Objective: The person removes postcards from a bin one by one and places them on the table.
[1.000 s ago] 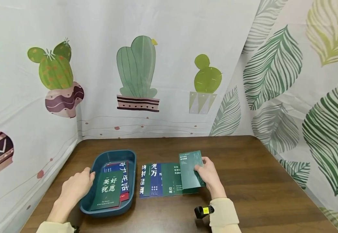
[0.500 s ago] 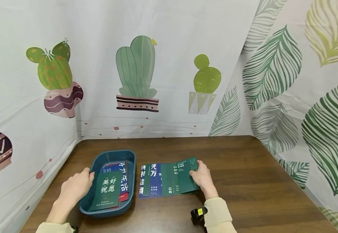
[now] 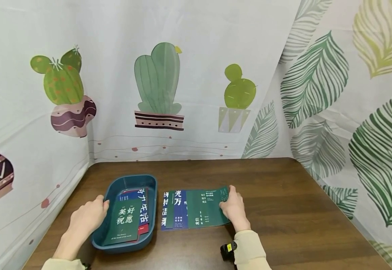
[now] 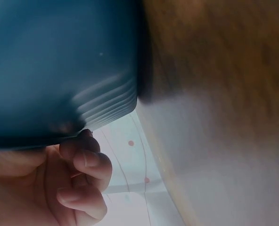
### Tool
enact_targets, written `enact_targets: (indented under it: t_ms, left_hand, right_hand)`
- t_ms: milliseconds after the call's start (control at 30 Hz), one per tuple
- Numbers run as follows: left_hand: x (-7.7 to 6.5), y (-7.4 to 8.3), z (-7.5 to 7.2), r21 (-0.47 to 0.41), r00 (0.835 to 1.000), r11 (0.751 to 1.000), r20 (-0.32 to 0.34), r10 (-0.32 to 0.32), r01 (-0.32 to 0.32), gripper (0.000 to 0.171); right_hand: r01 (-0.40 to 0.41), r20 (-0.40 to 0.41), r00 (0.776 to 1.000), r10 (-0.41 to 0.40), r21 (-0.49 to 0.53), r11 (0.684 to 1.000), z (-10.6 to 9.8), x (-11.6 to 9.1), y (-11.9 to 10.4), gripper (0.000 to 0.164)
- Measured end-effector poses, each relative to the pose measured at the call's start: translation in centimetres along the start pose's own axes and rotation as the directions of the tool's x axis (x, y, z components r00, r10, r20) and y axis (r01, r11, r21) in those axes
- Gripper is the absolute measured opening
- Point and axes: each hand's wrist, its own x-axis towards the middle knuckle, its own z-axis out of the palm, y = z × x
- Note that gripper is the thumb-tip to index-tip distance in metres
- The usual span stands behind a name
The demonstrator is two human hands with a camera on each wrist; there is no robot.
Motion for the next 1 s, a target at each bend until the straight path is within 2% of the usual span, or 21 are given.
enact_targets:
  t_ms: [133,267,633,833,1000]
  left_hand:
    - [-0.08,-0.08,-0.03,-0.003,1.000,1.000,0.004,-0.005,0.005,0.039]
    - [-0.01,-0.10,-0.10,-0.003,1.000,1.000,0.011,-0.010,0.010,0.040]
    - [0.16,0.11,-0.15,0.003,0.999,1.000,0.030,-0.017,0.016,0.040]
    - [0.27,0.05,-0.17,0.004,1.000,1.000,0.027,-0.013,0.012,0.040]
    - [0.31,-0.03,-0.16,0.001,0.999,1.000,0.034,-0.015,0.015,0.040]
  right_hand:
    - [-0.025,-0.001,1.000,0.025,-0.015,1.000,0.01,-0.11,-0.07,0.078]
    - [-0.043,0.009,0.999,0.043,-0.030,0.999,-0.09,-0.18,-0.09,0.078]
    - [-0.070,-0.018,0.997,0.070,-0.020,0.997,-0.05,-0.36,0.14,0.063]
    - [-0.046,-0.023,0.999,0.046,-0.035,0.998,-0.04,-0.35,0.10,0.056]
    - [0.006,-0.044,0.999,-0.007,-0.017,1.000,0.04,-0.62,-0.14,0.050]
